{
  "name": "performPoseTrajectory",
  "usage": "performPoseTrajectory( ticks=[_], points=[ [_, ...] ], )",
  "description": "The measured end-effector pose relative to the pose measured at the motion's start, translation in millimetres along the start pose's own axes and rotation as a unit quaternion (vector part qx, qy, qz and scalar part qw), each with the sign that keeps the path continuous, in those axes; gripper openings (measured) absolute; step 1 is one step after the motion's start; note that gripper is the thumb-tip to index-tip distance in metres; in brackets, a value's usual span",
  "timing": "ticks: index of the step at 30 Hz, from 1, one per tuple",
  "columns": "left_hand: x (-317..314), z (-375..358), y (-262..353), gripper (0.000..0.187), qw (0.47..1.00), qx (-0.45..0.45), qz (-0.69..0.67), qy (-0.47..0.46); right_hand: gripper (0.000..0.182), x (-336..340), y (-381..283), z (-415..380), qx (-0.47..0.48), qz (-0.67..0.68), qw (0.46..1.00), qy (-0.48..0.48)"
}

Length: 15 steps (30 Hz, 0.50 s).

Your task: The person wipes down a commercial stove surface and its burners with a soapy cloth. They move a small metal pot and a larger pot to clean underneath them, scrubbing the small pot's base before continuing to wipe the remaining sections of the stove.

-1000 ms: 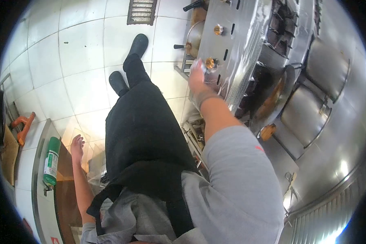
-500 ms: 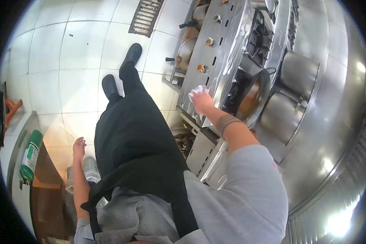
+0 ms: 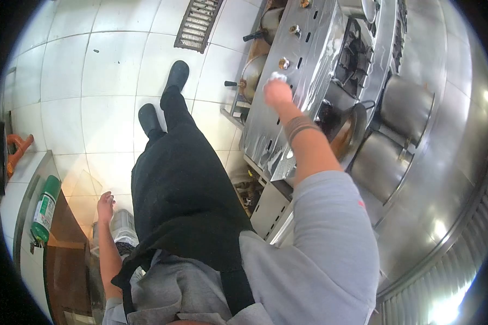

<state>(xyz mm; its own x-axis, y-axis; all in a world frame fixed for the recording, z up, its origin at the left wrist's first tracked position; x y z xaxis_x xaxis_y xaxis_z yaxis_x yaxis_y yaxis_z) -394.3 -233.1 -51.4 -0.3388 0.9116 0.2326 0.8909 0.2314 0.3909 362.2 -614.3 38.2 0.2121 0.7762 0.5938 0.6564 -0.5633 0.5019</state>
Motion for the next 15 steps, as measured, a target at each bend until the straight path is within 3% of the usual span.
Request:
performPoseTrajectory(
  ticks=[2, 6, 12, 13, 15],
  points=[
    [-2.3, -2.6, 12.4, 0.034, 1.000, 0.010, -0.002, 0.008, 0.026, 3.6, -35.1, -3.8, 0.130, -0.031, 0.991, 0.004],
    [1.6, 3.0, 46.4, 0.034, 1.000, -0.002, -0.024, 0.012, 0.027, 9.1, -21.5, 41.0, 0.111, -0.042, 0.993, 0.000],
    [-18.2, 21.6, 108.4, 0.036, 1.000, -0.007, -0.020, 0.000, 0.022, -4.8, -43.3, 43.4, 0.097, -0.030, 0.995, 0.016],
    [-23.8, 24.8, 116.3, 0.036, 0.999, -0.014, -0.029, -0.010, 0.025, -7.7, -47.2, 47.6, 0.109, 0.011, 0.992, -0.065],
    [-28.9, 34.3, 127.4, 0.036, 0.999, -0.028, -0.041, -0.004, 0.023, 8.8, -43.7, 53.6, 0.106, 0.009, 0.992, -0.074]
  ],
)
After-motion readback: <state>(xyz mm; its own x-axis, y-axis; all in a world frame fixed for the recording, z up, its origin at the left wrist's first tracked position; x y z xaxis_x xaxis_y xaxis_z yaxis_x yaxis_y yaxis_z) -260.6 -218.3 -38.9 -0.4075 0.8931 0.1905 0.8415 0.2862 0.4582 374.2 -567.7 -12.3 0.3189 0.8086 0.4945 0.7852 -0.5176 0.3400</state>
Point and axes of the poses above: each hand's wrist, its own z-axis towards the middle knuckle, its own x-axis out of the back of the hand, y = z × x, the point moved 10 cm from there along z, towards the middle knuckle, and after that the axes turned 5 degrees about -x, right-handed, at the moved point
